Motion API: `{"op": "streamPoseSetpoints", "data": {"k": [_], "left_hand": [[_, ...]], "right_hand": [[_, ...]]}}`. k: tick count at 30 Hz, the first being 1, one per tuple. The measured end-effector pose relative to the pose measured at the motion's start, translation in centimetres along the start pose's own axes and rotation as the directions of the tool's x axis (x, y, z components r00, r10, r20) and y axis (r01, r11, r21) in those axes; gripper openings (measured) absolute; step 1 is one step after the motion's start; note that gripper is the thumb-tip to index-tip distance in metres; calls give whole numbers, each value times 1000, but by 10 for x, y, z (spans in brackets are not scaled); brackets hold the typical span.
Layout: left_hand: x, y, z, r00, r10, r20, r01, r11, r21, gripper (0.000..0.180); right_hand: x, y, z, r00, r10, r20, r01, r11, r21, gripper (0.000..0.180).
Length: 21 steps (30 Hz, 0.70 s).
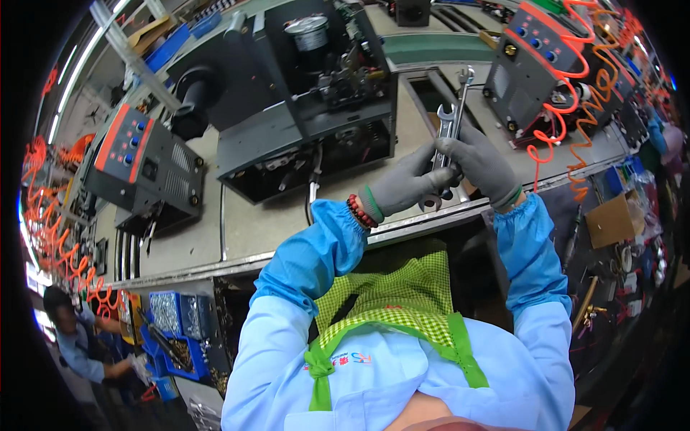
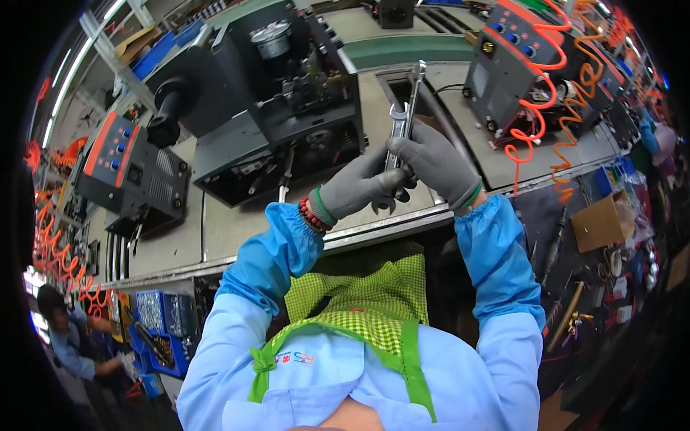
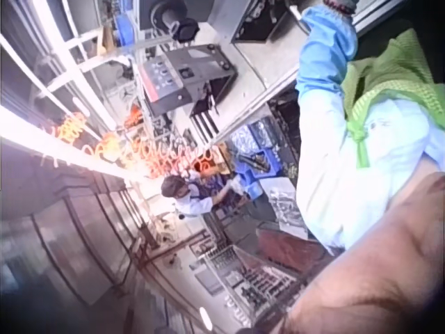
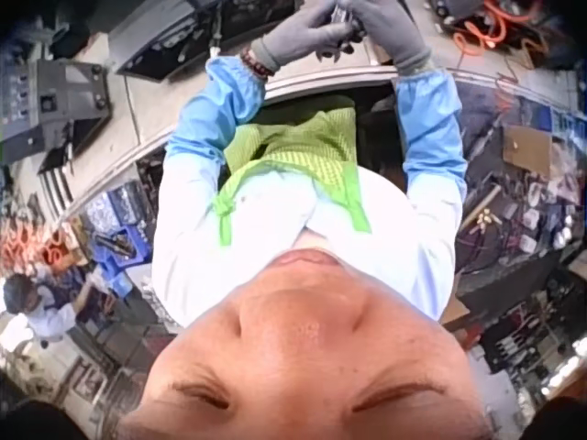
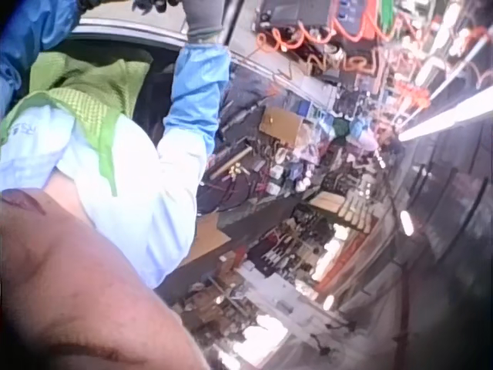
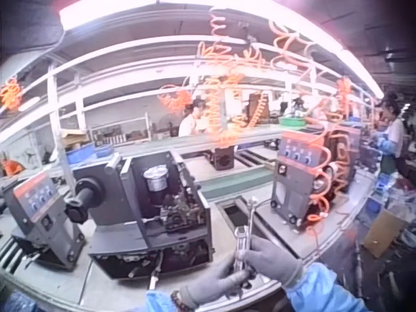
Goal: The person assembles an electronic device on a workbench, using a pneumatic screwdriver to secure components and a screwdriver to adjust internal parts. They handle various small parts and tools, including pliers and a screwdriver, while working on the device's internal mechanisms.
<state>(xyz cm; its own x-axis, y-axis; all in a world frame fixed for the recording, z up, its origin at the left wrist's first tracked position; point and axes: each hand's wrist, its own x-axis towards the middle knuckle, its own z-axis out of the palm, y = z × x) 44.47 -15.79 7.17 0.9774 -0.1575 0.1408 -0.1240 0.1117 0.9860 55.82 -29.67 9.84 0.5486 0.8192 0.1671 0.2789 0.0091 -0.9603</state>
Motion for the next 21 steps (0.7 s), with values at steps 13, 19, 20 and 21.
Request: {"op": "streamPoseSetpoints", "data": {"k": [13,19,20,21], "left_hand": [[-42,-59,-3,886,5,-464,-52,995,-90,33],[-72,-40,-53,920,76,-383,30,964,263,27],[-70,-28,-56,939,99,-328,69,884,463,25],[-70,-15,-58,956,111,-273,93,766,637,23]], "right_hand": [[-25,51,57,947,-124,-297,120,992,-32,29],[-45,73,33,918,386,85,-394,911,117,36],[-36,65,30,937,333,106,-340,938,63,37],[-28,54,26,949,285,132,-288,958,4,38]]}}
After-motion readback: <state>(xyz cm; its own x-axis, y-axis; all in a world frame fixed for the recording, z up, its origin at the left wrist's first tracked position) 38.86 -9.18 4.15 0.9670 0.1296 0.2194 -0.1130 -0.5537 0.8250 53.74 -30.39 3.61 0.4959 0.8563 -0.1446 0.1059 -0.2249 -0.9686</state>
